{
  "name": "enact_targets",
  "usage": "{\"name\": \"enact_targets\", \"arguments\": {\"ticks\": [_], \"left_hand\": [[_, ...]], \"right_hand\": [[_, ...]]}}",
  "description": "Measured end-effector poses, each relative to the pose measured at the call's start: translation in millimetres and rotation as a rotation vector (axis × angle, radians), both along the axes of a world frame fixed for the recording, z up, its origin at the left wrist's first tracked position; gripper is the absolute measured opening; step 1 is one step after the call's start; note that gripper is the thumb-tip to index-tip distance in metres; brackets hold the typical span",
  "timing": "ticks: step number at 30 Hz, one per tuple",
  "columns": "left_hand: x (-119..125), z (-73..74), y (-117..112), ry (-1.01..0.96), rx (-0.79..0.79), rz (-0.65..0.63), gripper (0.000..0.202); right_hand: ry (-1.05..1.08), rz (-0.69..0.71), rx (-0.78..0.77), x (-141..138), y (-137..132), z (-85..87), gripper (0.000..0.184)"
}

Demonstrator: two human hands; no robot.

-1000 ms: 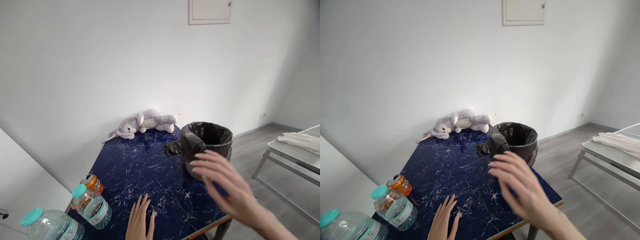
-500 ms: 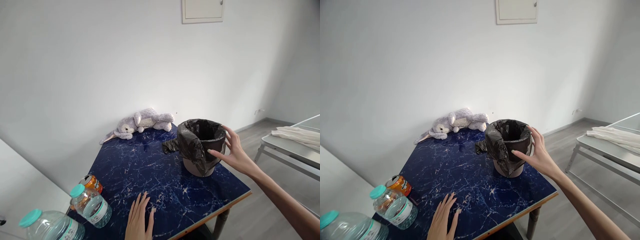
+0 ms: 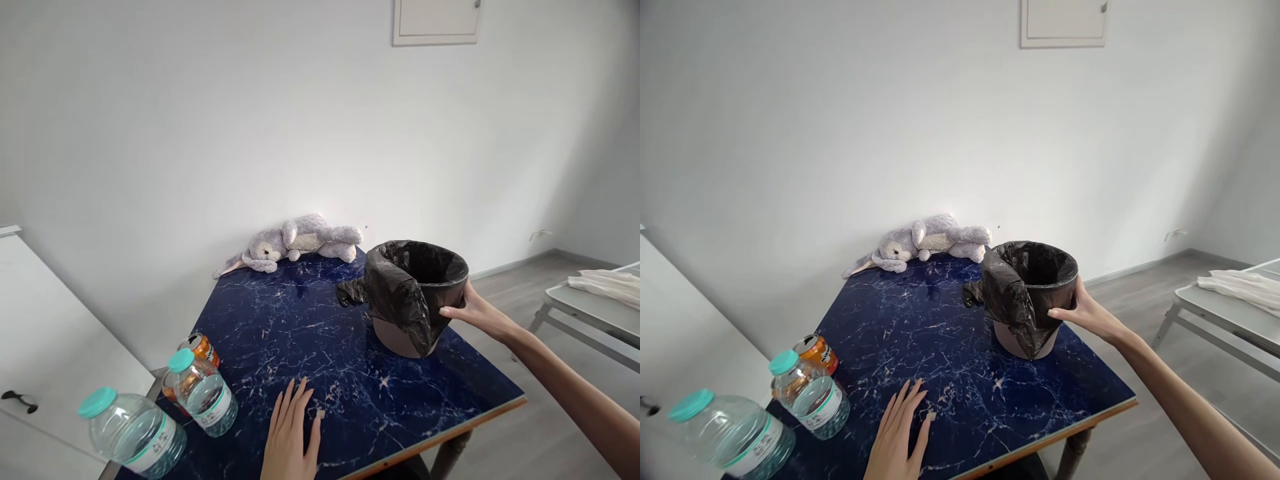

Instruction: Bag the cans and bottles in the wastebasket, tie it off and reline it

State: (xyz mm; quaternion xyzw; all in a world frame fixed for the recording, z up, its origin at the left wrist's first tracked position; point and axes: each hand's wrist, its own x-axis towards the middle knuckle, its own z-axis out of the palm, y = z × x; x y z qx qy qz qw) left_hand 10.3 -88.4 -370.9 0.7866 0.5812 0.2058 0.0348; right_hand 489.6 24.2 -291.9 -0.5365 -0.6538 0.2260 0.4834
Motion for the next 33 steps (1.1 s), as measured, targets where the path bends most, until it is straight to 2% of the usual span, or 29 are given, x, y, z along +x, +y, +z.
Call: {"name": "enact_targets", "arguments": {"ticks": [2,7,10,13,17,19,21,24,28,31,33], "left_hand": [[1,1.0,-1,-0.002,0.006,-0.006,0.047],[1,1.7,-2,0.005,-0.011,-0.006,0.047],[1,2.0,-2,0.012,-0.036,0.002,0.047],[2,4.0,-1,0.014,-0.059,0.013,0.047],[4,6.8,-1,0.015,-0.068,0.021,0.047],[4,6.8,-2,0.014,-0.068,0.018,0.047],[3,5.7,-3,0.011,-0.075,0.028,0.047],[1,3.6,-3,0.007,-0.103,0.060,0.048],[2,5.1,-2,0.011,-0.132,0.071,0.048],[0,15.3,-11,-0.002,-0.054,0.026,0.041],[-7,29.9,-25,-0.031,0.070,-0.018,0.033]], "right_hand": [[0.048,0.056,-0.078,-4,5,-8.8,0.121],[0.114,0.114,-0.053,-21,14,-32.6,0.121],[0.107,0.129,-0.050,-40,17,-47.7,0.120],[0.123,0.190,-0.034,-75,17,-56.4,0.125],[0.181,0.260,-0.029,-137,13,-56.0,0.133],[0.186,0.364,-0.038,-161,10,-54.1,0.135],[0.142,0.495,-0.054,-174,7,-54.2,0.132],[-0.002,0.553,-0.115,-172,-1,-61.5,0.125],[-0.204,0.446,-0.240,-151,-18,-82.2,0.097],[-0.360,0.328,-0.197,-141,-37,-98.1,0.080],[-0.459,0.270,-0.111,-141,-48,-105.7,0.073]]}}
